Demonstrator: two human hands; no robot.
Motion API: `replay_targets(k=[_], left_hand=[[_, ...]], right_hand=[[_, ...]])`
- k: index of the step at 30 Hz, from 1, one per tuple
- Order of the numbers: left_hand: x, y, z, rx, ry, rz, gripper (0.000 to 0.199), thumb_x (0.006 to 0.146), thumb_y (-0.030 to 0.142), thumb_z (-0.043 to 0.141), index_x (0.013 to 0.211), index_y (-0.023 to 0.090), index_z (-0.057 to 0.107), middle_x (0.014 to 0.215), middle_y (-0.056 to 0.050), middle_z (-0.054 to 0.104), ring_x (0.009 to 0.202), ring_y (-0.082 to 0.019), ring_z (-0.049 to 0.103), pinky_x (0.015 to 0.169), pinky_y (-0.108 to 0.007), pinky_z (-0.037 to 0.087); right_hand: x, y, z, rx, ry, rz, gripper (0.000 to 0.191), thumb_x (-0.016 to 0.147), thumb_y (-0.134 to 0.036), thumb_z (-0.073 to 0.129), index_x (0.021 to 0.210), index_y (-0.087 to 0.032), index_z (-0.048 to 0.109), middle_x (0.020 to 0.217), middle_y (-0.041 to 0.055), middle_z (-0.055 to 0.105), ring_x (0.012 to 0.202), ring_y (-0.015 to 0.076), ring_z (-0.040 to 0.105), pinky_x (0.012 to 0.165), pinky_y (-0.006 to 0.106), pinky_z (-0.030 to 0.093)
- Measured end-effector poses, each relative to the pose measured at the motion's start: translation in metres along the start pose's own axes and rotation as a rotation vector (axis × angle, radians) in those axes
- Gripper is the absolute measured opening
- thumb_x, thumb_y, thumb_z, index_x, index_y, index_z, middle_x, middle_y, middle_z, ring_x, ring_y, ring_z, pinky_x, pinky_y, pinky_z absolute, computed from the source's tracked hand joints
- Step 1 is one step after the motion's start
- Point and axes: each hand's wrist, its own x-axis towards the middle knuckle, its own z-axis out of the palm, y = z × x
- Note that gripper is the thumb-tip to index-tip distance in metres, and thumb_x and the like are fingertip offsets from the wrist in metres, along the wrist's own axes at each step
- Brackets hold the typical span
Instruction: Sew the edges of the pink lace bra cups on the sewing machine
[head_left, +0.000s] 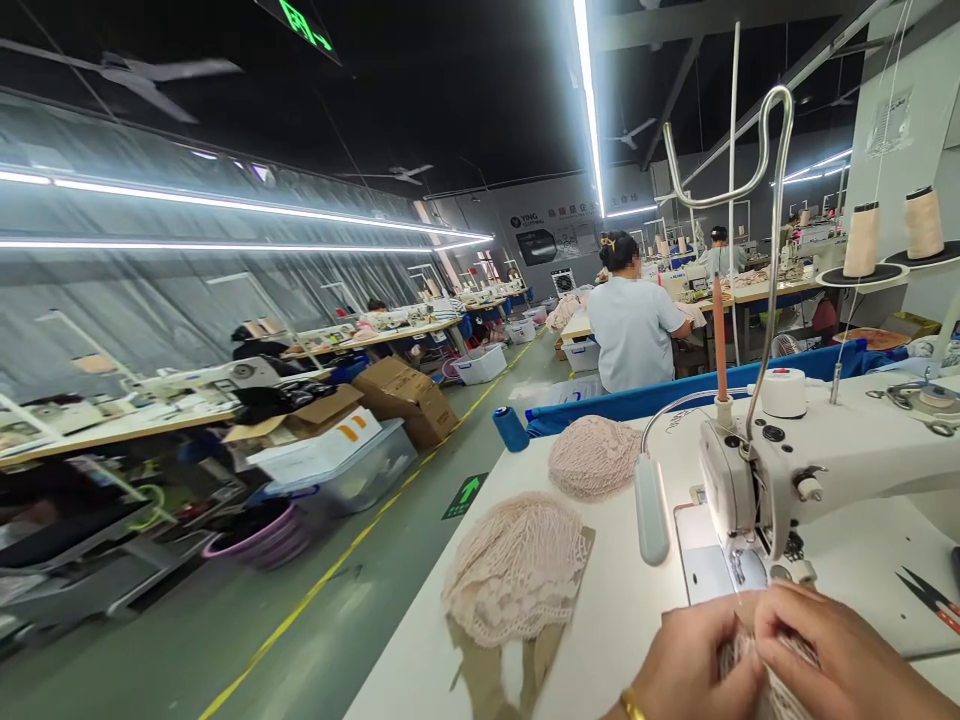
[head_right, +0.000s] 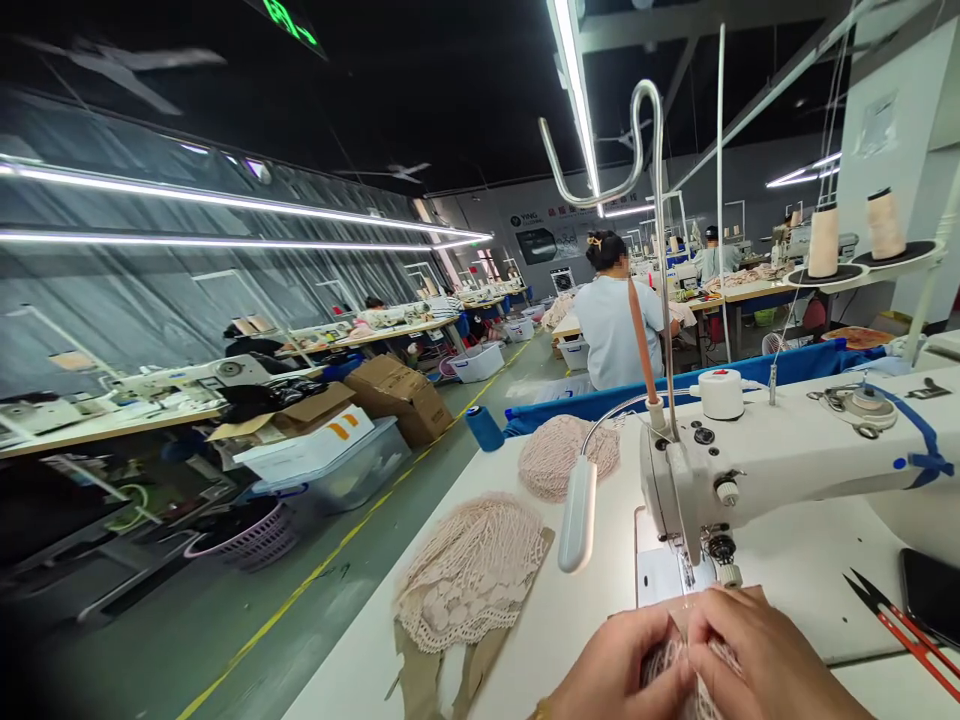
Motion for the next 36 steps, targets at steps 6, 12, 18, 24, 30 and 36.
replay_targets(k=[6,12,18,24,30,36], left_hand=[[0.028,-0.015,0.019,0.549,0.565,0.327,0.012,0.080,0.022,0.072,0.087,0.023,0.062,0.085,-0.005,0.065,0.077,-0.024,0.058,0.067,-0.035,0.043],[0.029,-0.017,0.015,0.663,0.622,0.737,0.031,0.107,0.017,0.050,0.079,0.022,0.061,0.072,0.001,0.064,0.061,-0.015,0.054,0.064,-0.033,0.038],[0.029,-0.028,0.019,0.620,0.618,0.721,0.029,0.107,0.024,0.053,0.082,0.023,0.067,0.076,0.002,0.070,0.063,-0.015,0.058,0.067,-0.033,0.040],[0.025,-0.044,0.029,0.629,0.591,0.617,0.018,0.098,0.029,0.064,0.082,0.025,0.072,0.083,0.000,0.072,0.070,-0.018,0.062,0.074,-0.034,0.047],[0.021,-0.046,0.023,0.594,0.481,0.502,0.008,0.095,0.033,0.071,0.095,0.029,0.078,0.094,-0.002,0.076,0.081,-0.021,0.068,0.080,-0.034,0.052],[0.025,-0.038,0.016,0.635,0.453,0.505,0.013,0.099,0.032,0.067,0.098,0.027,0.078,0.100,-0.004,0.080,0.083,-0.021,0.071,0.078,-0.036,0.052]], right_hand=[[0.025,0.026,0.017,-0.178,0.086,0.029,0.022,0.102,-0.023,0.044,0.088,-0.027,0.061,0.076,0.0000,0.069,0.060,0.0181,0.066,0.057,0.028,0.049],[0.016,0.036,0.017,-0.208,0.063,0.049,0.023,0.109,-0.030,0.043,0.105,-0.028,0.066,0.072,-0.0022,0.072,0.056,0.0181,0.069,0.054,0.027,0.053],[0.002,0.034,0.000,-0.307,0.129,-0.075,0.024,0.108,-0.029,0.051,0.119,-0.032,0.071,0.100,0.0025,0.082,0.080,0.0217,0.079,0.065,0.029,0.060],[0.003,0.031,-0.004,-0.438,0.110,-0.313,0.034,0.099,-0.012,0.053,0.123,-0.031,0.069,0.108,0.0019,0.079,0.089,0.0177,0.079,0.072,0.026,0.061],[0.004,0.045,0.000,-0.636,0.152,-0.400,0.032,0.096,-0.013,0.052,0.118,-0.026,0.072,0.110,0.0076,0.081,0.090,0.0224,0.080,0.074,0.031,0.062],[0.008,0.043,-0.003,-0.598,0.138,-0.315,0.032,0.095,-0.016,0.055,0.117,-0.030,0.073,0.100,0.0045,0.082,0.083,0.0221,0.079,0.069,0.030,0.062]])
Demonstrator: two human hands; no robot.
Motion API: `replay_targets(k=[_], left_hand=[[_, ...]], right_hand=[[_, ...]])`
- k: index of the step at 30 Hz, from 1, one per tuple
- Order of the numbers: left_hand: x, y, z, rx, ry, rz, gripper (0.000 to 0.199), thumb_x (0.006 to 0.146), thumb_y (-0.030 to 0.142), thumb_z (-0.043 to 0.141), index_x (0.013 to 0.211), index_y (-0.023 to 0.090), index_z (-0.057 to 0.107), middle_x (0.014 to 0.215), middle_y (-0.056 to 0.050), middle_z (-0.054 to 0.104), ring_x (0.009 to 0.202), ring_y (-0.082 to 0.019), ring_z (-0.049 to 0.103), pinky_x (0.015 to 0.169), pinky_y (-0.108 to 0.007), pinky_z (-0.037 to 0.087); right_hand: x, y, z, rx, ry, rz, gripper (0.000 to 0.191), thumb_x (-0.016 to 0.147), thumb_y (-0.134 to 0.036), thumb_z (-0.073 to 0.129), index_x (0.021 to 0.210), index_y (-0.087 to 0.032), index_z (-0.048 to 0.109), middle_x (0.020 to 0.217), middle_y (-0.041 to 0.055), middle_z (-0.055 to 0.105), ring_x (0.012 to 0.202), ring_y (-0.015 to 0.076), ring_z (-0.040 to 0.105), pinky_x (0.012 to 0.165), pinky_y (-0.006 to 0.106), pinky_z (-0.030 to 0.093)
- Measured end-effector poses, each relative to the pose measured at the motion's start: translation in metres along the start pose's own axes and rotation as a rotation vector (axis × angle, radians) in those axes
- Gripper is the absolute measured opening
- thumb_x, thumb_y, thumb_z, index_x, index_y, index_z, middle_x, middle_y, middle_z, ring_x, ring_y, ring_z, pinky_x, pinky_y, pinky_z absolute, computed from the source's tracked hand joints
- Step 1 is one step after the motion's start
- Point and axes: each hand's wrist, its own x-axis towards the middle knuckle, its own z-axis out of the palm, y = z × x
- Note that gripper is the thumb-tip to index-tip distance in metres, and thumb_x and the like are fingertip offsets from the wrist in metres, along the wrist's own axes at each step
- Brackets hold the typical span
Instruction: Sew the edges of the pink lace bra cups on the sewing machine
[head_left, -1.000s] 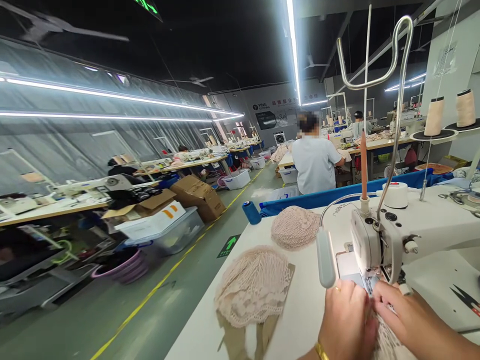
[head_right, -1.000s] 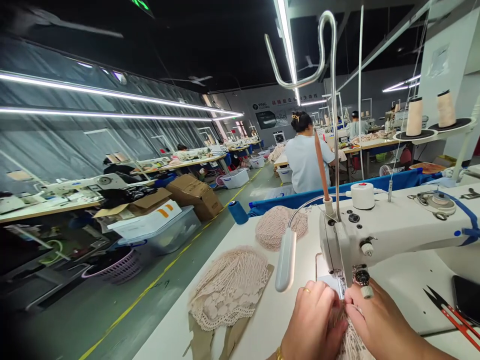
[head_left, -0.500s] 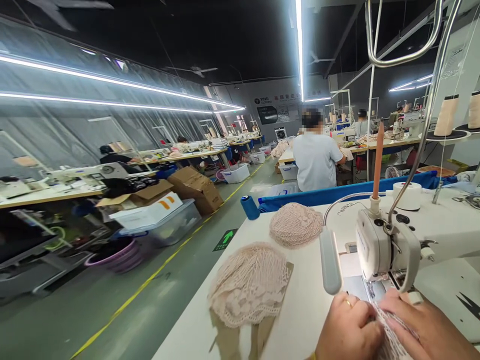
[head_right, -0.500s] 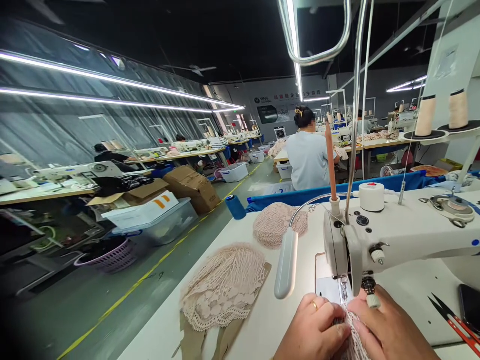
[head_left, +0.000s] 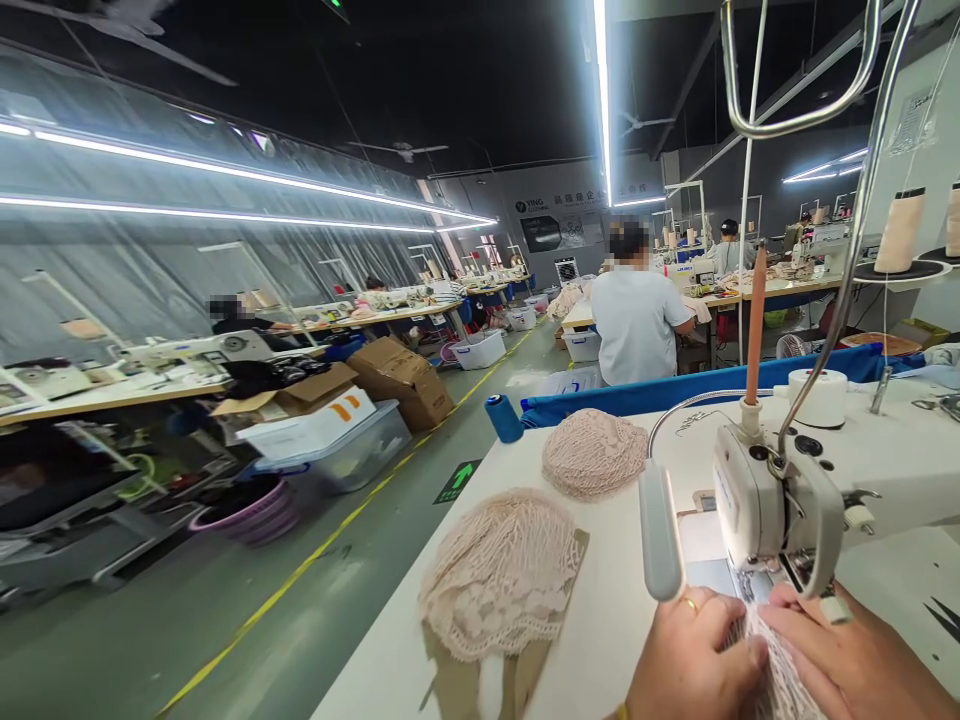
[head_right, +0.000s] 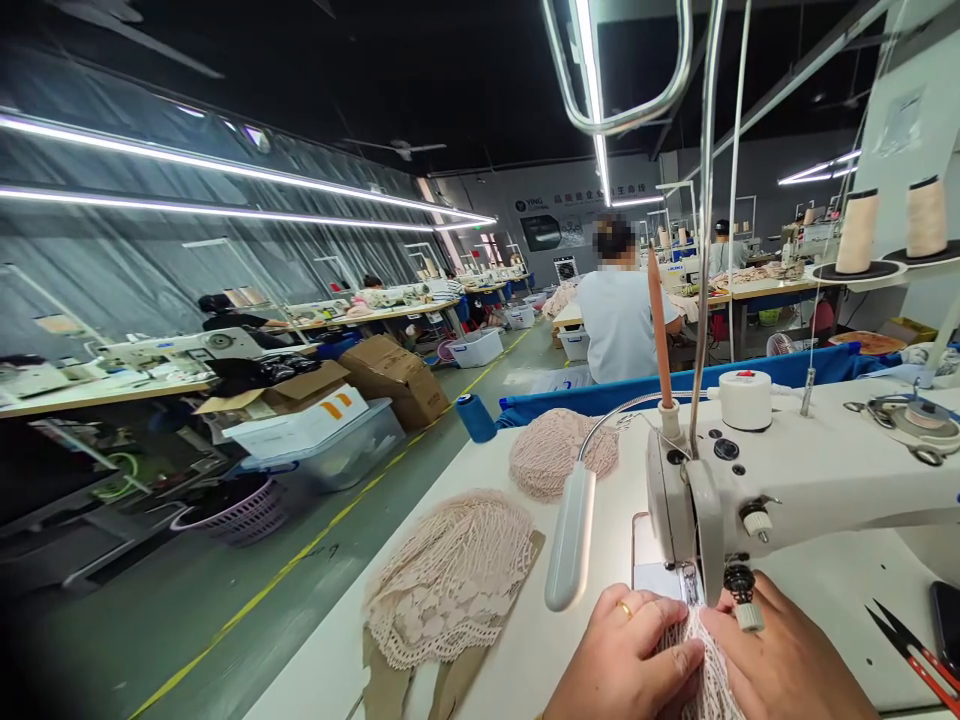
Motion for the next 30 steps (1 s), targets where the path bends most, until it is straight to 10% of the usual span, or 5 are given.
replay_targets(k=[23,30], left_hand=[[0.013,0.003,-0.004,0.030,0.043,0.023,0.005,0.093,0.026,0.068,0.095,0.025,0.072,0.100,-0.003,0.078,0.081,-0.021,0.067,0.075,-0.035,0.047],[0.008,-0.004,-0.009,0.030,0.000,0.095,0.015,0.091,0.039,0.076,0.099,0.026,0.074,0.100,-0.005,0.075,0.086,-0.022,0.067,0.075,-0.035,0.046]], right_hand=[[0.003,0.008,0.002,0.019,0.111,0.017,0.042,0.091,-0.015,0.060,0.126,-0.032,0.074,0.108,0.0043,0.083,0.096,0.0252,0.078,0.076,0.031,0.060],[-0.011,0.015,0.008,0.066,0.089,-0.054,0.030,0.101,-0.037,0.067,0.130,-0.032,0.072,0.115,0.0019,0.084,0.100,0.0259,0.079,0.084,0.033,0.060]])
